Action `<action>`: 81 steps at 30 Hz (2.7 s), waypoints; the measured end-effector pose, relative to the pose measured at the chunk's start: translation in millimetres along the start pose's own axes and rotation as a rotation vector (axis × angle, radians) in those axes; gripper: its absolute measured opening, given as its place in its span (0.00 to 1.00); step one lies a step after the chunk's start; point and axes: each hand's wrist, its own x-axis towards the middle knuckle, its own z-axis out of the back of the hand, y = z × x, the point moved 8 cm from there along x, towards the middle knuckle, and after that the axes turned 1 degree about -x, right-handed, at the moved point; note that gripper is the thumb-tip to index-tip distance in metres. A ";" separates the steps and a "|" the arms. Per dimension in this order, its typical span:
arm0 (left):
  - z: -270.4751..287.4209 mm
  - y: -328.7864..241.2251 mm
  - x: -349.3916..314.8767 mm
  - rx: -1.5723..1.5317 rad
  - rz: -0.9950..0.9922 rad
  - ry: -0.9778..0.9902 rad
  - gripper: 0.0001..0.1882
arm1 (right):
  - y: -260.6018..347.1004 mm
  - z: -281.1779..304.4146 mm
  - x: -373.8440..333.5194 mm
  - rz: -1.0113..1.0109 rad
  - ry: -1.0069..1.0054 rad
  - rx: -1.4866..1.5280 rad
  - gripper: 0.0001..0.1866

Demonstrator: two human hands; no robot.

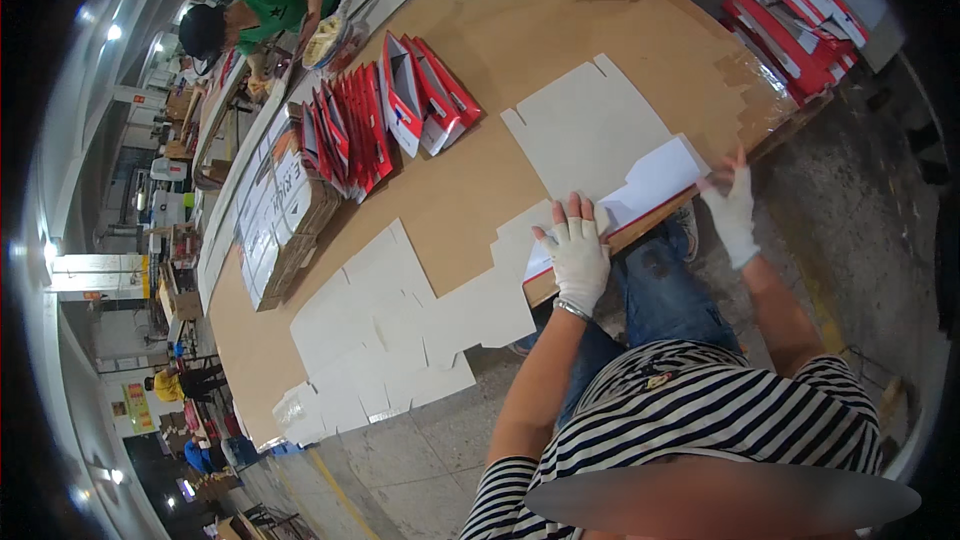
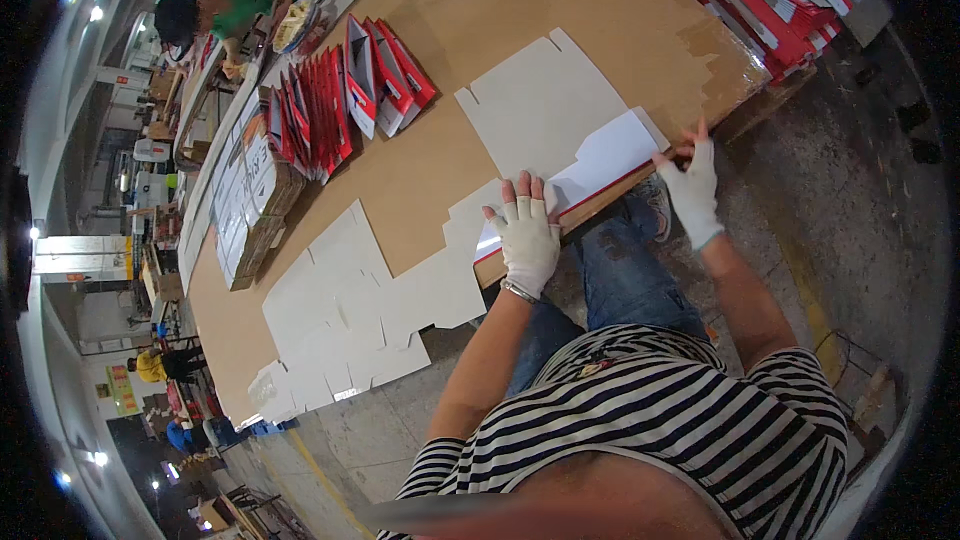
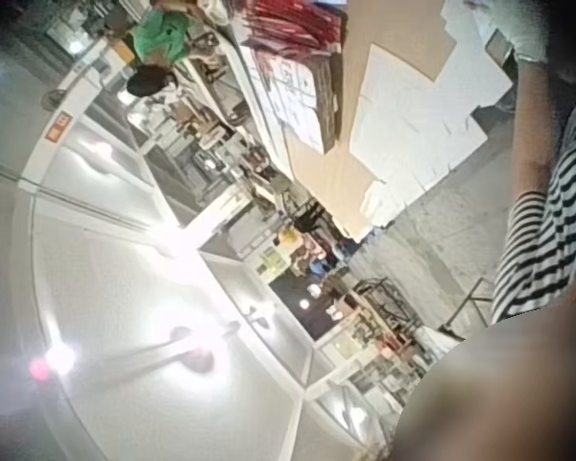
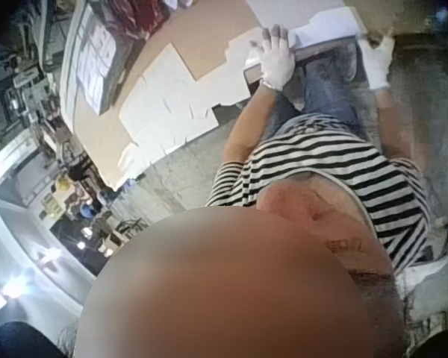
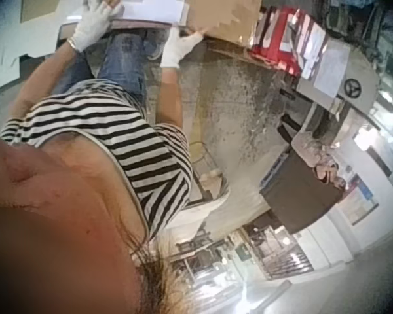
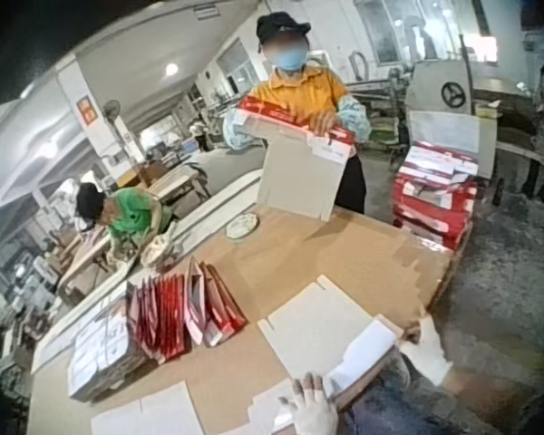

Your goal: The recorder is folding and stacking flat cardboard packaging materials on a work table in a factory setting.

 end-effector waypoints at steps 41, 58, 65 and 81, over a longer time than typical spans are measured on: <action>42.5 164.7 -108.3 -0.567 0.383 -0.192 0.08 | 64.0 -88.6 -23.0 0.727 0.559 -0.305 0.28; 47.6 148.2 -149.2 0.108 0.093 0.232 0.50 | 132.0 -158.2 -129.1 1.146 1.123 -0.473 0.31; 67.6 209.7 -165.7 -0.730 0.571 -0.487 0.60 | 125.8 -153.2 -118.0 1.058 1.114 -0.482 0.32; 24.5 188.8 -102.5 -1.063 0.597 -0.855 0.21 | 126.2 -160.0 -126.1 1.095 1.138 -0.505 0.31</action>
